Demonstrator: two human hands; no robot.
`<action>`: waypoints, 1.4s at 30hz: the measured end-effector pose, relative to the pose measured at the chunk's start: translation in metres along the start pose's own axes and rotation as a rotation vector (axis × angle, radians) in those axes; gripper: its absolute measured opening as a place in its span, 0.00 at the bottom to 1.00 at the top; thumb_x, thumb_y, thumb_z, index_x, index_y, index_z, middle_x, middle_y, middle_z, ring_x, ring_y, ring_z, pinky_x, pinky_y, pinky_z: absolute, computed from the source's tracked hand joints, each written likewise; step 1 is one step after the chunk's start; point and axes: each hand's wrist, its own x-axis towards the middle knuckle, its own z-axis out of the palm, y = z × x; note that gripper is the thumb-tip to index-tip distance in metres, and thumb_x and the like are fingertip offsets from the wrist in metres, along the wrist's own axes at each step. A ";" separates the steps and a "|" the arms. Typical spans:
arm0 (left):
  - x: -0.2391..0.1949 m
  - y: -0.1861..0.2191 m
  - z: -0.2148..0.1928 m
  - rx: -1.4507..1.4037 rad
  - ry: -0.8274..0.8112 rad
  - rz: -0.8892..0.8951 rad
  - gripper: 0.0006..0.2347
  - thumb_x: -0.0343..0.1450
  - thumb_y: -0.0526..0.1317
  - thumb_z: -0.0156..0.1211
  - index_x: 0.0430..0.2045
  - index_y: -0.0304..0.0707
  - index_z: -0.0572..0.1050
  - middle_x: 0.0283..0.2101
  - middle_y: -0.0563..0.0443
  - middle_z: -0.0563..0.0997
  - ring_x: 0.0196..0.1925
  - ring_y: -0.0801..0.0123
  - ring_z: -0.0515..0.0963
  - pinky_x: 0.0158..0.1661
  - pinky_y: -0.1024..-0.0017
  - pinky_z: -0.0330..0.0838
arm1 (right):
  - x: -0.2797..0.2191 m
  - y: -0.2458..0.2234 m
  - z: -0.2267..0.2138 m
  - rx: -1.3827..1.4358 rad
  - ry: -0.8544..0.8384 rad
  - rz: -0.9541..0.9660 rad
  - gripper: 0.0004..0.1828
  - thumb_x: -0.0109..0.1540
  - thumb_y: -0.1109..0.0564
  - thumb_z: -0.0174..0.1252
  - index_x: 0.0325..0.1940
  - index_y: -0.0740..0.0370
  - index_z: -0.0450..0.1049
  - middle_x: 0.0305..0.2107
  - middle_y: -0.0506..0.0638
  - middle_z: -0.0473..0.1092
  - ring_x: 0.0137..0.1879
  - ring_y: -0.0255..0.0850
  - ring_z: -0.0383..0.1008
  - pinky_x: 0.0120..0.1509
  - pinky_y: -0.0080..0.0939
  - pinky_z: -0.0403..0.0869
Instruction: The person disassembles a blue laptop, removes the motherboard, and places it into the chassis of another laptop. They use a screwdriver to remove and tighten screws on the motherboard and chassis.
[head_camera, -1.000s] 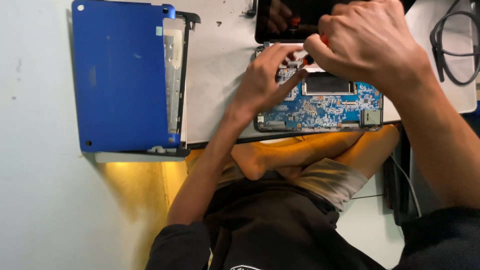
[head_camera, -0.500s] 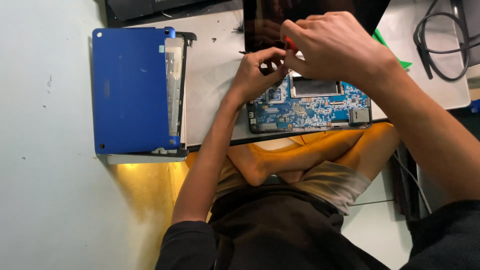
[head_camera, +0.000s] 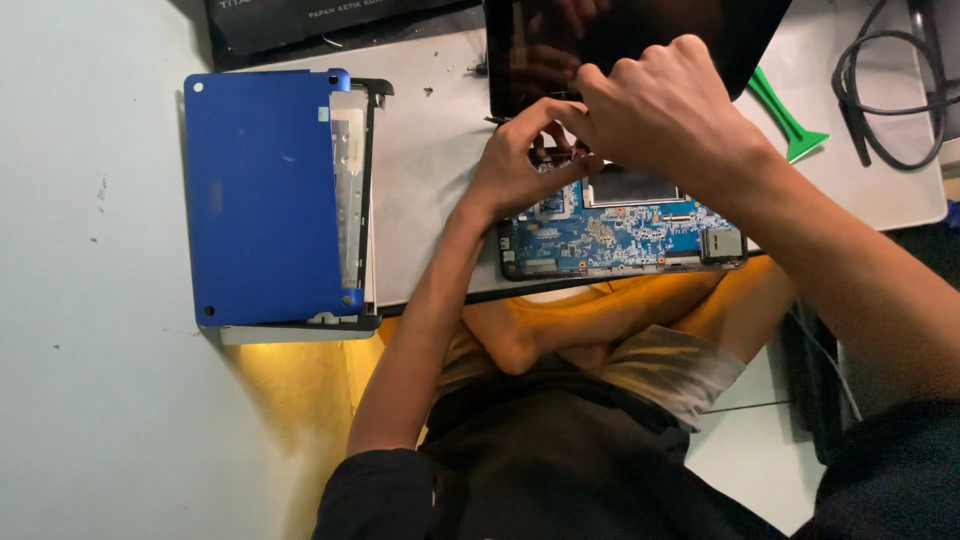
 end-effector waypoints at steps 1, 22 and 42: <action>0.000 0.001 0.000 -0.045 0.007 -0.095 0.13 0.81 0.46 0.74 0.55 0.45 0.79 0.53 0.57 0.84 0.42 0.71 0.84 0.37 0.72 0.77 | 0.002 -0.002 0.011 -0.083 -0.025 0.100 0.50 0.94 0.17 0.38 0.36 0.44 0.86 0.23 0.42 0.83 0.34 0.49 0.91 0.42 0.48 0.70; -0.002 0.000 -0.001 -0.029 -0.028 -0.034 0.14 0.84 0.45 0.66 0.61 0.40 0.84 0.63 0.54 0.84 0.46 0.68 0.84 0.42 0.69 0.78 | -0.005 0.007 -0.019 0.071 -0.099 -0.044 0.30 0.89 0.30 0.47 0.61 0.57 0.79 0.19 0.45 0.78 0.24 0.51 0.84 0.31 0.49 0.71; -0.003 -0.011 0.003 0.009 0.026 0.077 0.09 0.81 0.36 0.73 0.55 0.39 0.83 0.61 0.51 0.83 0.46 0.65 0.85 0.41 0.67 0.81 | -0.001 0.000 -0.039 0.197 -0.144 -0.028 0.23 0.86 0.38 0.42 0.59 0.56 0.73 0.35 0.53 0.80 0.30 0.50 0.79 0.34 0.53 0.67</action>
